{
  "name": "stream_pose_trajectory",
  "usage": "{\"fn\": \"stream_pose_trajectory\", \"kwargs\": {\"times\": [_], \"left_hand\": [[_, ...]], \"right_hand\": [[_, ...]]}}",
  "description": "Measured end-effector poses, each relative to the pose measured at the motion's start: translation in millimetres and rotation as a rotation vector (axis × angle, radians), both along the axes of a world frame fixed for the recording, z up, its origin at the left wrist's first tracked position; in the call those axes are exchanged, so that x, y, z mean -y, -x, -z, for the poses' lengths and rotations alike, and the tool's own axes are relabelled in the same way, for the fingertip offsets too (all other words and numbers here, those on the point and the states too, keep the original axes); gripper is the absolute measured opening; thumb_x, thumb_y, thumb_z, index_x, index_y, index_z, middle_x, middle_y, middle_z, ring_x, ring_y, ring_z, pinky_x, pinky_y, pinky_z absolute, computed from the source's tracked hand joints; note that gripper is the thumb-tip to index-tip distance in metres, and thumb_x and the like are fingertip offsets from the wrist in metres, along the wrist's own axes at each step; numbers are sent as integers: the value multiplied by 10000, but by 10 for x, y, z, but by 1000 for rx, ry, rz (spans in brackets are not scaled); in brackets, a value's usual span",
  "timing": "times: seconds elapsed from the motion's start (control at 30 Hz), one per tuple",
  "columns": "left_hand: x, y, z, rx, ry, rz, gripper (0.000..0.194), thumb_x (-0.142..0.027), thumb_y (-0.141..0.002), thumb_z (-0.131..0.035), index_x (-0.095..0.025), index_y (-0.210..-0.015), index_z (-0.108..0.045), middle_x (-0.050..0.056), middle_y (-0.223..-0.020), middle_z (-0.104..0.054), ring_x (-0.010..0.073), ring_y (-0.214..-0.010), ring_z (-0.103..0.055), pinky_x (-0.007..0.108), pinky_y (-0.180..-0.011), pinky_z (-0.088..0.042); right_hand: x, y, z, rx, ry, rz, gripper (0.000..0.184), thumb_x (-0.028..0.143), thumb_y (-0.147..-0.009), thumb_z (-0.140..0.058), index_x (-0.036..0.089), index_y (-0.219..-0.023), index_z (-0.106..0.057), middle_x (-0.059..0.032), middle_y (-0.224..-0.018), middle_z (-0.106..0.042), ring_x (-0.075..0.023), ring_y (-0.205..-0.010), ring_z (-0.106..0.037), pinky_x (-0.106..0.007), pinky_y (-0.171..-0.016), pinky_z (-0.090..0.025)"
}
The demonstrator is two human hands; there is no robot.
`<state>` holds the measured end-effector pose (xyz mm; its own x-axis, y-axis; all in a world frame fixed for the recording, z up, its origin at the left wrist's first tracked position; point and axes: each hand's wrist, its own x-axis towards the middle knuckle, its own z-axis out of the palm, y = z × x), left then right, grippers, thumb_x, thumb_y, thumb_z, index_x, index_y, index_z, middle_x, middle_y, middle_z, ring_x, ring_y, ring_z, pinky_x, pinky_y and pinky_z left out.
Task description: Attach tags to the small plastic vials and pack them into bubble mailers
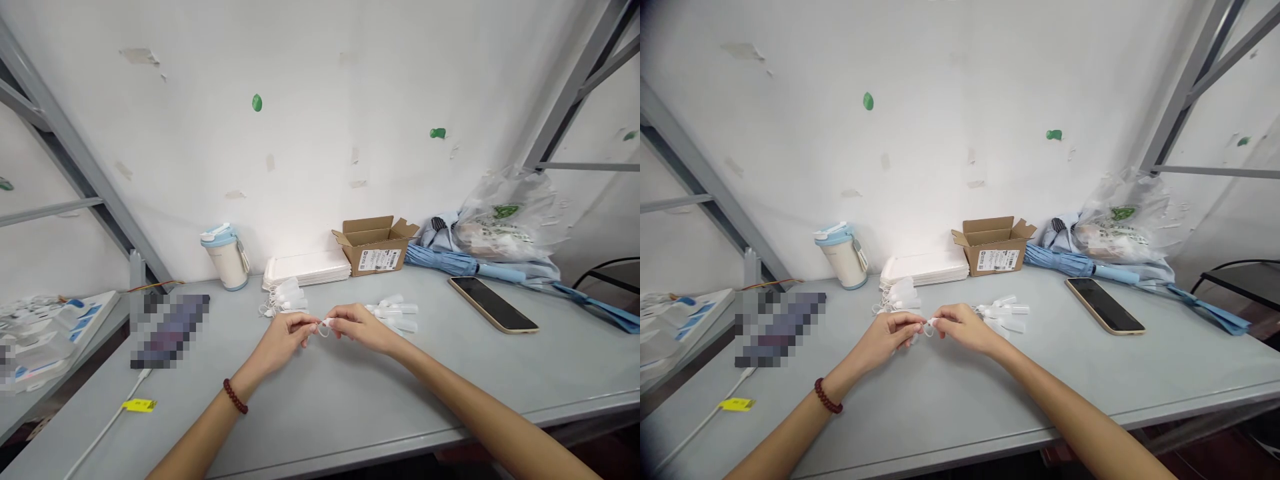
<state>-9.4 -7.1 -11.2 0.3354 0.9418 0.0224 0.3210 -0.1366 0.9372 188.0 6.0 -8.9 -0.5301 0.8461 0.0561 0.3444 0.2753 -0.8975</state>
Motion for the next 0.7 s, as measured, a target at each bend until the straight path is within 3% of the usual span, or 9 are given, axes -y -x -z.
{"fn": "stream_pose_trajectory", "kwargs": {"times": [0.7], "left_hand": [[6,1,5,-20,-27,19,257,-352,-763,-566,-148,-848,-698,36,-736,-628,99,-545,-477,239,-529,-399]], "right_hand": [[-25,-5,-3,44,36,-35,261,340,-828,-495,152,-777,-667,14,-617,-534,-82,-527,-379,-218,-500,-284]]}}
